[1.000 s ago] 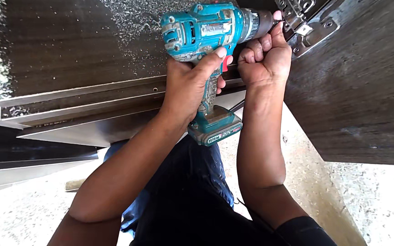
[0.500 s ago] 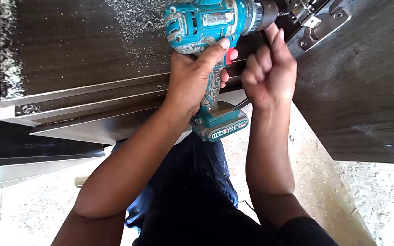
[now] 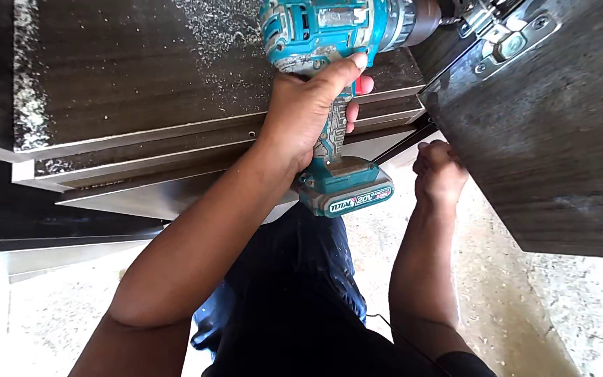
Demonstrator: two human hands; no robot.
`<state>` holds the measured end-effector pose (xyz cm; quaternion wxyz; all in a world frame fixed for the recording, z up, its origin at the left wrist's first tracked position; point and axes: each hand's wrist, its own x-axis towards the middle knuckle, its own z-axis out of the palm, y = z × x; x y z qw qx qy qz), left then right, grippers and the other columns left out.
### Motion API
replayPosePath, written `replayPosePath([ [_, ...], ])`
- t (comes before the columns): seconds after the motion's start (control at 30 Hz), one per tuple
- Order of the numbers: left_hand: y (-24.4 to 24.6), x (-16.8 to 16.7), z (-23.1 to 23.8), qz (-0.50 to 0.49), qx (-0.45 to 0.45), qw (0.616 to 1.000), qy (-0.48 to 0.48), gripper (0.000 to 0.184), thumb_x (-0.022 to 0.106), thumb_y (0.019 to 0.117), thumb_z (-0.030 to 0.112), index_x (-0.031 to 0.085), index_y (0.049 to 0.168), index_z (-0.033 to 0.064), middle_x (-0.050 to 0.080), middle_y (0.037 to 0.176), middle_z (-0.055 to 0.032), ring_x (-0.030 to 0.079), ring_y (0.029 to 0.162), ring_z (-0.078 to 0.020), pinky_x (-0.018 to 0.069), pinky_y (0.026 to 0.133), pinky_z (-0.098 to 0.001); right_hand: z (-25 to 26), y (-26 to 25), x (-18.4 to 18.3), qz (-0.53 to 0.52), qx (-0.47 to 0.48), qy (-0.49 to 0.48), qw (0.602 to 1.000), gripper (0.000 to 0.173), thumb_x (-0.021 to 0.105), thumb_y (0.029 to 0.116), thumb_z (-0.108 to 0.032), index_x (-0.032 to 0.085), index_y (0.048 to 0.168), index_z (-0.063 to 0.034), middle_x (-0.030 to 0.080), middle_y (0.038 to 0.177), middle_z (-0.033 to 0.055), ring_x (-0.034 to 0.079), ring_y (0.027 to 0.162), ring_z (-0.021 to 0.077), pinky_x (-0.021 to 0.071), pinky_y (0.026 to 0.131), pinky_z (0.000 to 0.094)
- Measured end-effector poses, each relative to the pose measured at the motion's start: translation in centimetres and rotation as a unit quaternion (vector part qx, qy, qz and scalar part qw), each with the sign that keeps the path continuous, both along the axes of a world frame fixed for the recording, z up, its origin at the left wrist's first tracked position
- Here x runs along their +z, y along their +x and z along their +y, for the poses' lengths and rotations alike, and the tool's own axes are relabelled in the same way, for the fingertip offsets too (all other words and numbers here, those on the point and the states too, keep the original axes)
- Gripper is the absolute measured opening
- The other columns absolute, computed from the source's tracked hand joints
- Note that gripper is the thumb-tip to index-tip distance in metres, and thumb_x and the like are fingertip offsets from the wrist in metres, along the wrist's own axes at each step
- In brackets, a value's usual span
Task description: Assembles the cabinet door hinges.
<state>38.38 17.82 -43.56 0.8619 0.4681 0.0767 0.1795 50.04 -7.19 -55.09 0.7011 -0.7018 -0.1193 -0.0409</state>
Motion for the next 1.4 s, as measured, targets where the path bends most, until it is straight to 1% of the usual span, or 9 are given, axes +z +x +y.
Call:
replayPosePath([
  [0.13,-0.1,0.4,0.1,0.023,-0.001,1.000,0.005,0.016,0.061,0.1027,0.009,0.061,0.111,-0.0041,0.069,0.085,-0.0191,0.065,0.058,-0.0213,0.0580,0.050,-0.0304,-0.3,1.0,0.0,-0.020,-0.079,-0.087,0.993,0.027,0.068,0.0891,-0.014,0.051,0.071,-0.0256,0.045,0.057,-0.0146,0.039,0.047,-0.0009,0.0367,0.048,0.0199],
  [0.2,-0.1,0.4,0.0,0.029,-0.001,1.000,0.006,0.017,0.062,0.1024,0.010,0.062,0.111,-0.0044,0.070,0.086,-0.0194,0.066,0.058,-0.0212,0.0580,0.050,-0.0303,-0.4,1.2,0.5,-0.042,-0.124,-0.130,0.983,0.014,0.074,0.0903,-0.023,0.063,0.096,-0.0172,0.057,0.080,-0.0121,0.051,0.068,-0.0032,0.0472,0.068,0.0209],
  [0.27,0.0,0.3,0.0,0.028,-0.004,1.000,0.001,0.017,0.061,0.1025,0.009,0.062,0.112,-0.0047,0.070,0.087,-0.0200,0.065,0.058,-0.0213,0.0579,0.050,-0.0307,-0.3,1.5,1.1,-0.083,-0.102,-0.148,0.980,0.036,0.076,0.0907,-0.023,0.065,0.119,-0.0037,0.068,0.108,-0.0018,0.063,0.099,0.0002,0.0526,0.094,0.0251],
  [0.3,0.0,0.4,0.0,0.033,-0.006,0.999,-0.002,0.017,0.061,0.1025,0.010,0.061,0.112,-0.0043,0.070,0.088,-0.0201,0.065,0.058,-0.0212,0.0580,0.051,-0.0306,-0.4,1.6,1.2,-0.100,-0.064,-0.155,0.981,0.035,0.075,0.0910,-0.022,0.065,0.118,-0.0028,0.068,0.108,-0.0014,0.063,0.101,0.0002,0.0530,0.095,0.0255],
  [0.37,0.1,0.6,0.1,0.042,-0.009,0.999,-0.007,0.018,0.061,0.1027,0.011,0.062,0.112,-0.0035,0.070,0.089,-0.0194,0.065,0.058,-0.0210,0.0582,0.051,-0.0306,-0.2,2.3,1.6,-0.129,0.049,-0.162,0.977,0.012,0.072,0.0902,-0.015,0.063,0.098,-0.0097,0.061,0.087,-0.0088,0.057,0.081,-0.0053,0.0507,0.078,0.0187],
  [0.4,0.1,0.7,0.1,0.043,-0.010,0.999,-0.008,0.017,0.061,0.1028,0.011,0.063,0.112,-0.0031,0.070,0.089,-0.0190,0.065,0.059,-0.0208,0.0582,0.052,-0.0305,0.0,3.0,1.4,-0.128,0.112,-0.151,0.974,0.016,0.070,0.0883,-0.009,0.057,0.085,-0.0183,0.056,0.075,-0.0144,0.052,0.069,-0.0081,0.0458,0.067,0.0136],
  [0.47,0.2,0.7,0.0,0.043,-0.014,0.999,-0.011,0.016,0.061,0.1029,0.011,0.062,0.111,-0.0027,0.070,0.090,-0.0191,0.065,0.059,-0.0208,0.0579,0.052,-0.0303,-0.3,4.1,1.1,-0.111,0.202,-0.139,0.963,0.027,0.066,0.0882,-0.003,0.051,0.078,-0.0232,0.050,0.069,-0.0170,0.046,0.062,-0.0091,0.0406,0.061,0.0099],
  [1.2,0.8,1.6,-1.0,0.083,-0.025,0.995,-0.052,0.020,0.063,0.1021,0.017,0.065,0.111,-0.0008,0.071,0.088,-0.0163,0.065,0.058,-0.0193,0.0562,0.051,-0.0294,-0.5,4.6,1.1,-0.077,0.221,-0.135,0.963,0.026,0.063,0.0838,-0.004,0.050,0.072,-0.0231,0.049,0.065,-0.0138,0.044,0.057,-0.0052,0.0381,0.056,0.0132],
  [1.4,0.7,1.6,-1.2,0.091,-0.036,0.993,-0.060,0.024,0.061,0.1030,0.020,0.065,0.117,0.0000,0.074,0.097,-0.0187,0.066,0.060,-0.0189,0.0553,0.052,-0.0288,-0.1,4.2,1.7,-0.055,0.189,-0.139,0.970,0.026,0.064,0.0822,-0.004,0.048,0.076,-0.0229,0.047,0.065,-0.0146,0.044,0.058,-0.0061,0.0392,0.057,0.0133],
])
